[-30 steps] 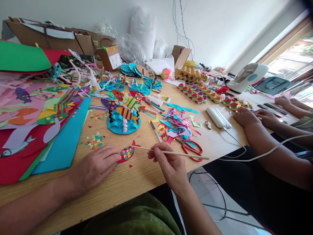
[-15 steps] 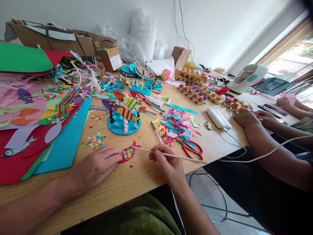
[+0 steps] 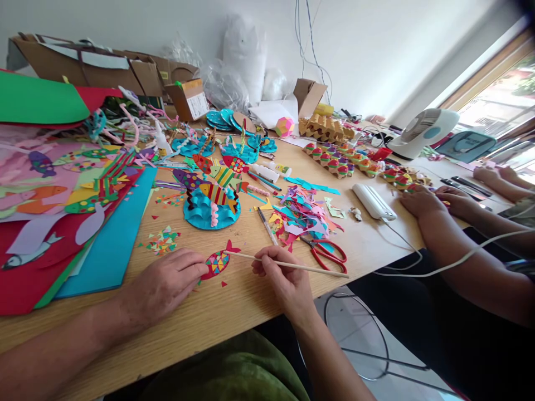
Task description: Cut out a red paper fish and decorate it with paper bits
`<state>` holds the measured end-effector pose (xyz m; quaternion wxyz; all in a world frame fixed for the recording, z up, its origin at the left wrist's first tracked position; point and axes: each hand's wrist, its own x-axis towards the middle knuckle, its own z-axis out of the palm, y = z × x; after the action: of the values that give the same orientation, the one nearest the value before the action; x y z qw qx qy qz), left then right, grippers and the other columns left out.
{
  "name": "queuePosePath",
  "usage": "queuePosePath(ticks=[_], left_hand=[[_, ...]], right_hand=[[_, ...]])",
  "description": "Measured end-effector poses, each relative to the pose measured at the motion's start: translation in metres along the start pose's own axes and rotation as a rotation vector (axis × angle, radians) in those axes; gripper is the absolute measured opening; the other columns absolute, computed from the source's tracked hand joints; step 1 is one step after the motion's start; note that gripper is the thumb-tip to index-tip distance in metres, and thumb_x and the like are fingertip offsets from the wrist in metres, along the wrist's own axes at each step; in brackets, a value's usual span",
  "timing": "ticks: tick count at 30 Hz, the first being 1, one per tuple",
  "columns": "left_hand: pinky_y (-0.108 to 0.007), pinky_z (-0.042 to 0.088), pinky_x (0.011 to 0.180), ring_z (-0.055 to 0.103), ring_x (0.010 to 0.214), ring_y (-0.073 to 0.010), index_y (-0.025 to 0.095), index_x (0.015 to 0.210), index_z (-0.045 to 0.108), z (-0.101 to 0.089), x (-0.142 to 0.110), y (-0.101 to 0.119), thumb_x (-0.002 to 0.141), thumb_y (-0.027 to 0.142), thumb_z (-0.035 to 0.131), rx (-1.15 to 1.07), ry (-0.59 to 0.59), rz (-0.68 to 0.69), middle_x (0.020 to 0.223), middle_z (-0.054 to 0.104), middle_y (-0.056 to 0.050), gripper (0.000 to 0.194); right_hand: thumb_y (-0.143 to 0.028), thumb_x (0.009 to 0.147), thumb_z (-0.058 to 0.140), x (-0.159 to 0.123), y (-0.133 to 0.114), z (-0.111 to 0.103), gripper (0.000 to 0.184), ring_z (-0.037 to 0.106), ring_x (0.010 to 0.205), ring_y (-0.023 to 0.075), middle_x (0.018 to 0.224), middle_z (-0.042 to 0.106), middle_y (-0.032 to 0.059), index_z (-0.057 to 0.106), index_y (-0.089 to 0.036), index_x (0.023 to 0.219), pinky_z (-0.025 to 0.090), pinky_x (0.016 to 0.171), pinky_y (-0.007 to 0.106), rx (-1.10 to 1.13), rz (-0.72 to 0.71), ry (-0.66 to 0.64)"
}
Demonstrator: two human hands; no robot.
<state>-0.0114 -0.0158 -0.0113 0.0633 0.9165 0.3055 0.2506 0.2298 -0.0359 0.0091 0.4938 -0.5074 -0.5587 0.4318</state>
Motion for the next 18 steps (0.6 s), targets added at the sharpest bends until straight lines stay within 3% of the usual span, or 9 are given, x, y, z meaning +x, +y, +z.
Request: queuePosePath(ticks=[18], left_hand=[[-0.031,0.052,0.082,0.061,0.095,-0.0191,0.020,0.104,0.063,0.0001,-0.0012,-0.0005,0.090,0.011,0.042,0.002,-0.002,-0.014,0.102,0.067,-0.006,0.027]], right_hand=[[-0.026,0.080,0.053,0.0002,0.0014,-0.0005,0.012,0.058,0.058,0.0145,0.064,0.063,0.0019,0.061,-0.019,0.074,0.046,0.054,0.025,0.010,-0.006,0.019]])
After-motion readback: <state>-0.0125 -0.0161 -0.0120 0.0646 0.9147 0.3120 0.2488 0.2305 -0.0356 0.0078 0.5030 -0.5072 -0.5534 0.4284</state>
